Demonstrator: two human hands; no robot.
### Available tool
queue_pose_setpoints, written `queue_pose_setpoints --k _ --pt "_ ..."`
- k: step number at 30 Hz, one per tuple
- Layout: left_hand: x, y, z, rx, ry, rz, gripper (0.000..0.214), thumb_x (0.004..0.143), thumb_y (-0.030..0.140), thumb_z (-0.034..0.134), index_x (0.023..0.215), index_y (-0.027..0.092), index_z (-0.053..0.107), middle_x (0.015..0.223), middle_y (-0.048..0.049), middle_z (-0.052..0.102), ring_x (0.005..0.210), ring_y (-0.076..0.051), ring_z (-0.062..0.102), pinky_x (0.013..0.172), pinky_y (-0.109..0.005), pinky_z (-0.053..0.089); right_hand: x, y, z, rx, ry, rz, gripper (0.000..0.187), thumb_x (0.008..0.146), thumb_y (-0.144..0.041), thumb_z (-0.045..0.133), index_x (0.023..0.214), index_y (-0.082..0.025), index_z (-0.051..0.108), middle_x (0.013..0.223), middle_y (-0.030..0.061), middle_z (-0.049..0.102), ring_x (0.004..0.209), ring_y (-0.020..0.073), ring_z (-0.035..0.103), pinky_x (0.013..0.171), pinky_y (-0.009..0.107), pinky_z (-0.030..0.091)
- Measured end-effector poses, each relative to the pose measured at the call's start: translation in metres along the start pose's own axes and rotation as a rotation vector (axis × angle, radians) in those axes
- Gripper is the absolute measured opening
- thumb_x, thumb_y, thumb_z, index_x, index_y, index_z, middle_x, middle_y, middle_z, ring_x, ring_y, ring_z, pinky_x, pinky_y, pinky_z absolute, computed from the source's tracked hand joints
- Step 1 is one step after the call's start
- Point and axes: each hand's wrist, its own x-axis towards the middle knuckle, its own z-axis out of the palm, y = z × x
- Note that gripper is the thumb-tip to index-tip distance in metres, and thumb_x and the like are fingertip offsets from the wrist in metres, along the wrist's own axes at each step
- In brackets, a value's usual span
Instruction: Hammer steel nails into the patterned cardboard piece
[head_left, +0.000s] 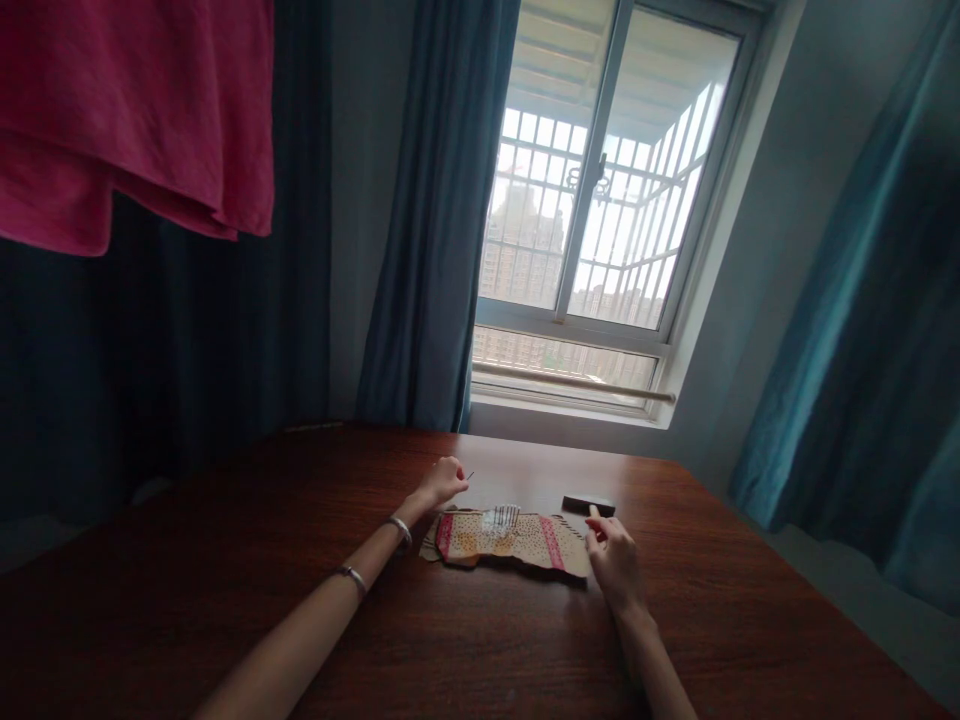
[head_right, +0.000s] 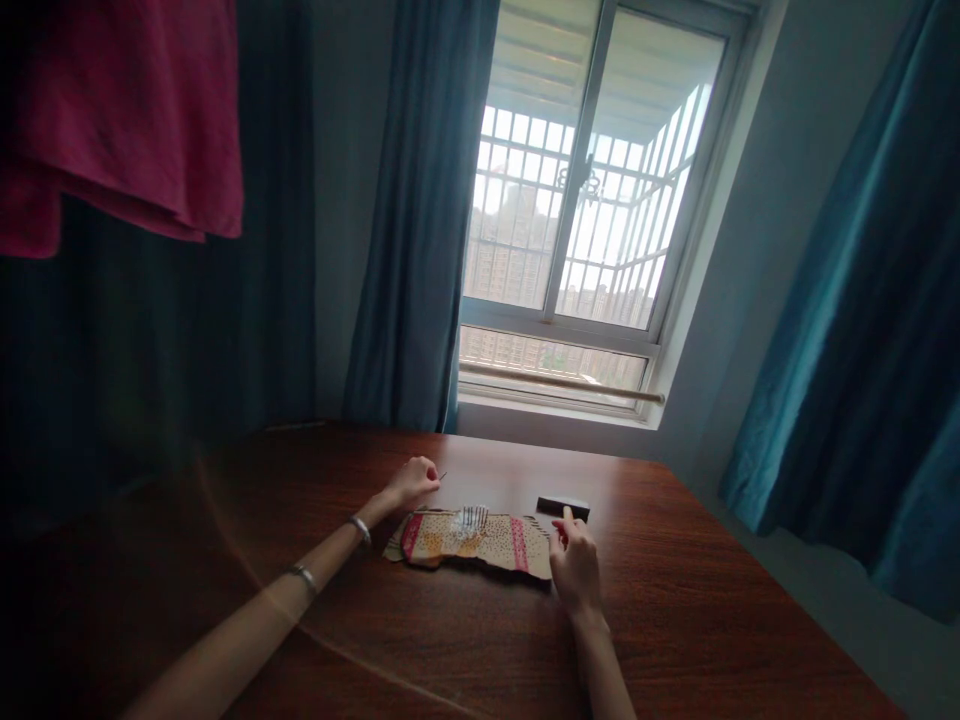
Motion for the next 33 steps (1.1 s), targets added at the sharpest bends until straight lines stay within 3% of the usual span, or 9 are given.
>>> queue_pose_setpoints --k 3,7,12,17,21,26,29,33 --pt "0.001 0.018 -0.002 -0.265 -0.025 0.156 0.023 0.067 0.028 0.057 0.075 0.011 0.070 0.074 -0.0068 0.069 0.069 -0.016 0.061 0.062 -0.022 0.043 -0.002 -0.008 0.002 0.176 -0.009 -0.019 0.029 0.078 -0.031 0.045 0.089 -0.016 0.067 0.090 0.0111 0.066 0.074 0.0197 0.060 0.068 0.028 0.046" --pt "-0.014 0.053 0.003 -0.532 -0.149 0.296 0.029 0.069 0.034 0.057 0.078 0.009 0.069 0.069 -0.0062 0.067 0.061 -0.014 0.057 0.054 -0.021 0.040 -0.006 -0.024 0.007 0.511 -0.139 0.061 0.040 0.075 -0.045 0.052 0.096 -0.014 0.068 0.090 0.0119 0.068 0.074 0.0216 0.061 0.056 0.028 0.048" --pt "-0.048 0.091 0.014 -0.576 -0.303 0.387 0.033 0.068 0.039 0.060 0.078 0.009 0.070 0.068 -0.0049 0.066 0.061 -0.013 0.055 0.051 -0.020 0.037 -0.016 -0.040 0.016 0.808 -0.250 0.162 0.045 0.071 -0.049 0.060 0.097 -0.013 0.068 0.085 0.0098 0.069 0.066 0.0171 0.060 0.051 0.025 0.048" --pt "-0.065 0.104 0.027 -0.608 -0.341 0.473 0.037 0.069 0.043 0.061 0.079 0.009 0.070 0.067 -0.0043 0.065 0.061 -0.012 0.053 0.052 -0.019 0.036 -0.020 -0.047 0.019 0.897 -0.247 0.203 0.040 0.067 -0.048 0.065 0.090 -0.015 0.071 0.070 0.0046 0.067 0.054 0.0114 0.055 0.048 0.022 0.045" --pt "-0.068 0.107 0.034 -0.632 -0.316 0.510 0.041 0.070 0.047 0.060 0.078 0.009 0.070 0.067 -0.0042 0.065 0.060 -0.011 0.051 0.052 -0.018 0.035 -0.020 -0.048 0.019 0.900 -0.195 0.201 0.039 0.064 -0.048 0.068 0.085 -0.015 0.073 0.066 0.0046 0.066 0.051 0.0114 0.053 0.045 0.022 0.043" --pt "-0.066 0.108 0.025 -0.603 -0.280 0.529 0.042 0.071 0.049 0.059 0.078 0.010 0.071 0.067 -0.0040 0.065 0.060 -0.011 0.051 0.053 -0.019 0.035 -0.016 -0.044 0.024 0.864 -0.120 0.200 0.040 0.063 -0.047 0.068 0.086 -0.014 0.072 0.069 0.0068 0.068 0.054 0.0132 0.055 0.046 0.023 0.045" --pt "-0.057 0.101 0.017 -0.610 -0.130 0.504 0.037 0.073 0.045 0.058 0.077 0.011 0.070 0.065 -0.0036 0.064 0.060 -0.012 0.051 0.054 -0.020 0.036 -0.007 -0.043 0.030 0.854 -0.060 0.216 0.040 0.064 -0.047 0.067 0.086 -0.013 0.072 0.074 0.0080 0.069 0.059 0.0148 0.058 0.049 0.024 0.047" --pt "-0.037 0.079 0.020 -0.789 0.084 0.336 0.035 0.076 0.041 0.052 0.075 0.011 0.068 0.066 -0.0043 0.063 0.062 -0.013 0.052 0.057 -0.021 0.039 0.009 -0.046 0.044 0.806 -0.070 0.159 0.038 0.067 -0.047 0.064 0.080 -0.012 0.072 0.072 0.0085 0.069 0.061 0.0167 0.059 0.049 0.024 0.045"
